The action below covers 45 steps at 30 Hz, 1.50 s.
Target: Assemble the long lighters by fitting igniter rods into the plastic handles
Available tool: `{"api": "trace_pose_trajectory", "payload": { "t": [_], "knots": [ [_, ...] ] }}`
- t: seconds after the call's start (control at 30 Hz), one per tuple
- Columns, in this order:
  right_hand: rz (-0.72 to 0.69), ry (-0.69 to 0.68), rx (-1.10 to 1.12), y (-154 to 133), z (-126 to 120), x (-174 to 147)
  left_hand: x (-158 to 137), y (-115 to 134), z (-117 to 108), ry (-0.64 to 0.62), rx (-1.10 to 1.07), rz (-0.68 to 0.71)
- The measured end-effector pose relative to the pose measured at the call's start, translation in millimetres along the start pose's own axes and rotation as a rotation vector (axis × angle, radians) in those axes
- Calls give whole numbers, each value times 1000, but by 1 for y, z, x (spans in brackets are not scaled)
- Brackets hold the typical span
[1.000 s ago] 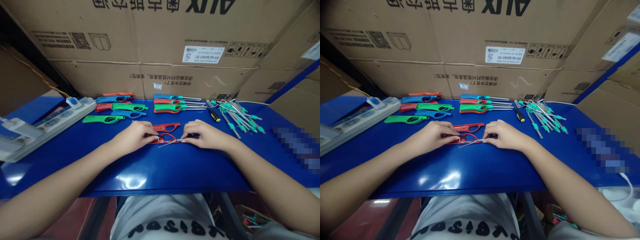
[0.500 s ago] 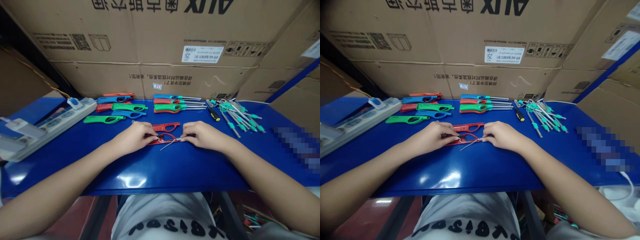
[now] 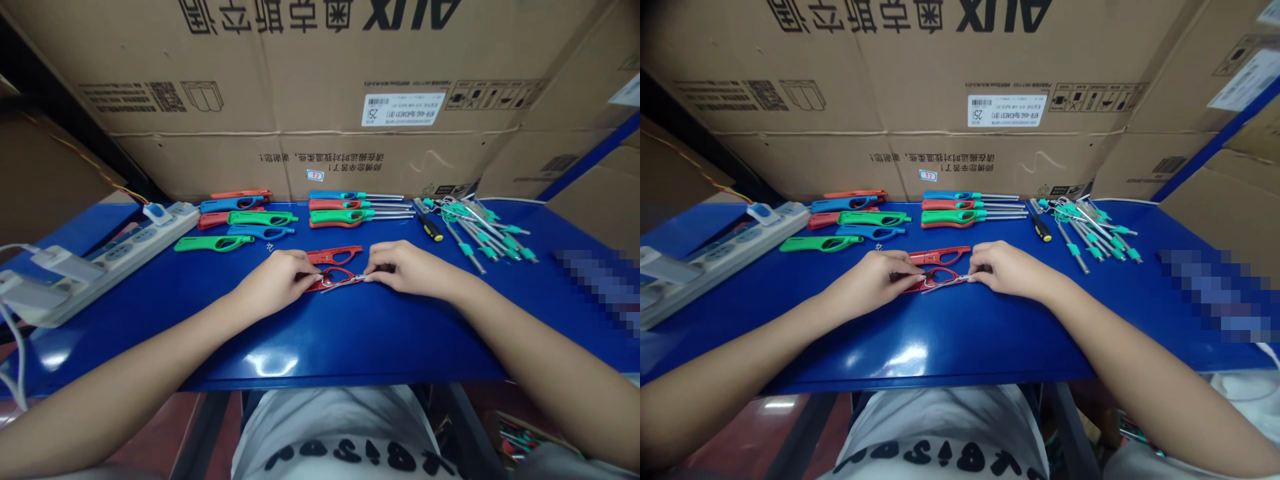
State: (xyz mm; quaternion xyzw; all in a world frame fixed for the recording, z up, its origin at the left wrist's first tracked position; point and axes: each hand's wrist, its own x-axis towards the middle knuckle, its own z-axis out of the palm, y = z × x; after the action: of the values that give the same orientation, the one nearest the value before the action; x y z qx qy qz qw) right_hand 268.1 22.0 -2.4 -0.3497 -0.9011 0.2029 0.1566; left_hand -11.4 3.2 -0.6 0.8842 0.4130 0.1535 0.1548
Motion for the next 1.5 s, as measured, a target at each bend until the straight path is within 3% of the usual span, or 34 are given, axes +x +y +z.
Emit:
{"api": "trace_pose_trajectory", "payload": {
  "t": [0.67, 0.83, 0.97, 1.13, 1.23, 1.5],
  "knots": [
    [3, -22, 28, 0, 1, 1, -10, 32, 0, -172, 623, 10],
    [10, -20, 50, 0, 1, 1, -23, 36, 5, -111, 674, 93],
    [-18, -28, 47, -1, -3, -2, -24, 29, 5, -89, 595, 89],
    [-77, 33, 32, -6, 0, -4, -16, 18, 10, -67, 230, 40],
    [-79, 90, -18, -8, 12, 0, -14, 17, 16, -6, 93, 78],
    [-101, 154, -18, -7, 28, 3, -12, 14, 27, 107, -34, 174]
  ]
}}
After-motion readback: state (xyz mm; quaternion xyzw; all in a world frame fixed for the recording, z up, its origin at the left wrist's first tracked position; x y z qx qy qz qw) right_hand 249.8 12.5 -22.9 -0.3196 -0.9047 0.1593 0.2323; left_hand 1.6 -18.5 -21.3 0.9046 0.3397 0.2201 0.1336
